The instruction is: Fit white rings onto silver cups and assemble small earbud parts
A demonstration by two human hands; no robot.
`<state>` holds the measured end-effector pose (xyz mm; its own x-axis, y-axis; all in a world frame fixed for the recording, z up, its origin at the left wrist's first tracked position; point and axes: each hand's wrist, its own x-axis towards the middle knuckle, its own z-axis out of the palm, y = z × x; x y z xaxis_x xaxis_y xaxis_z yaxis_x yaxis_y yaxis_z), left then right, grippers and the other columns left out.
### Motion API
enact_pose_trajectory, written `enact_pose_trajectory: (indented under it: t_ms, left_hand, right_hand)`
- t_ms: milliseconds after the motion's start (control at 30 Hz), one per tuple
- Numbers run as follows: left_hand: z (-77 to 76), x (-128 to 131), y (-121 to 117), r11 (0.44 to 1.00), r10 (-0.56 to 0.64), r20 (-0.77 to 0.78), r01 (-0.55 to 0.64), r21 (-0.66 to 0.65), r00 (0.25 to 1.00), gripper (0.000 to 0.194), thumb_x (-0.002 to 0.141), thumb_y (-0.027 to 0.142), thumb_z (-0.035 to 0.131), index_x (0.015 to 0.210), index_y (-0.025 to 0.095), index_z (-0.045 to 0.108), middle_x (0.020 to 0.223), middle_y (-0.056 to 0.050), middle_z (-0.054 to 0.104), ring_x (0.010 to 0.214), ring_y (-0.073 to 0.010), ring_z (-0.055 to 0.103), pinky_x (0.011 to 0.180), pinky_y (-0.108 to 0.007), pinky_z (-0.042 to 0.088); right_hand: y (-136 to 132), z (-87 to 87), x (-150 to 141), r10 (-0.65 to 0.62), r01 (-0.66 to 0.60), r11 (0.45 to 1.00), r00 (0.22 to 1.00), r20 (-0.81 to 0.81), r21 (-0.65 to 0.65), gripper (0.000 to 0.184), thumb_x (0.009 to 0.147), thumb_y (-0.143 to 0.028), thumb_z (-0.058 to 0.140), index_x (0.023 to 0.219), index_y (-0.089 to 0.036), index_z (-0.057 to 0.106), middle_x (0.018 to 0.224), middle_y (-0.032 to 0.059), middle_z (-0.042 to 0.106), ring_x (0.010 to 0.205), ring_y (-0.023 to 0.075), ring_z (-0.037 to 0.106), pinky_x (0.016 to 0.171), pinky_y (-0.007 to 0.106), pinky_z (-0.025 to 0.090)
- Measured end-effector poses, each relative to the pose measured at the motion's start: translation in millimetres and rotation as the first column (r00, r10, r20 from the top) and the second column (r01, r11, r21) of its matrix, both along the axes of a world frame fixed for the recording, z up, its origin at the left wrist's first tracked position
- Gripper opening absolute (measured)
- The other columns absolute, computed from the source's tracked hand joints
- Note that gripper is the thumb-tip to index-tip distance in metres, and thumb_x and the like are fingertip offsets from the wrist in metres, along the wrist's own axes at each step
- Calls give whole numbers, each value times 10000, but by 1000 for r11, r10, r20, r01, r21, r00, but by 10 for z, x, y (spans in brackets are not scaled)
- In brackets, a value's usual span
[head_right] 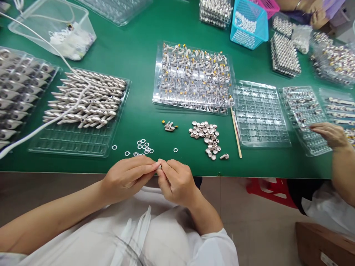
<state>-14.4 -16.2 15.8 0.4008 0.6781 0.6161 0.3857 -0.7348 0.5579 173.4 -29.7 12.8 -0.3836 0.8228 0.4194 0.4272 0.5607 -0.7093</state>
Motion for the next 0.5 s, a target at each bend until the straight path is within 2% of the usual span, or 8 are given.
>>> enact_pose_trajectory:
  t_ms: [333, 500]
  left_hand:
    - [-13, 30, -31, 999, 28, 12, -28, -15, 1000, 190, 875, 33, 591, 1033, 115, 657, 821, -91, 750, 753, -161, 718, 690, -263, 617]
    - [-20, 47, -46, 998, 60, -35, -59, 32, 998, 223, 877, 16, 555, 1061, 111, 636, 827, -107, 753, 745, -173, 719, 667, -283, 624]
  right_hand:
    - [-3, 29, -15, -30, 28, 999, 999, 37, 46, 280, 929, -123, 491, 1179, -121, 616, 800, 86, 678, 669, 157, 620, 569, 274, 528]
    - [-18, -5, -44, -57, 51, 992, 997, 53, 113, 266, 912, -107, 507, 1155, -102, 614, 827, 111, 694, 675, 170, 632, 567, 283, 527]
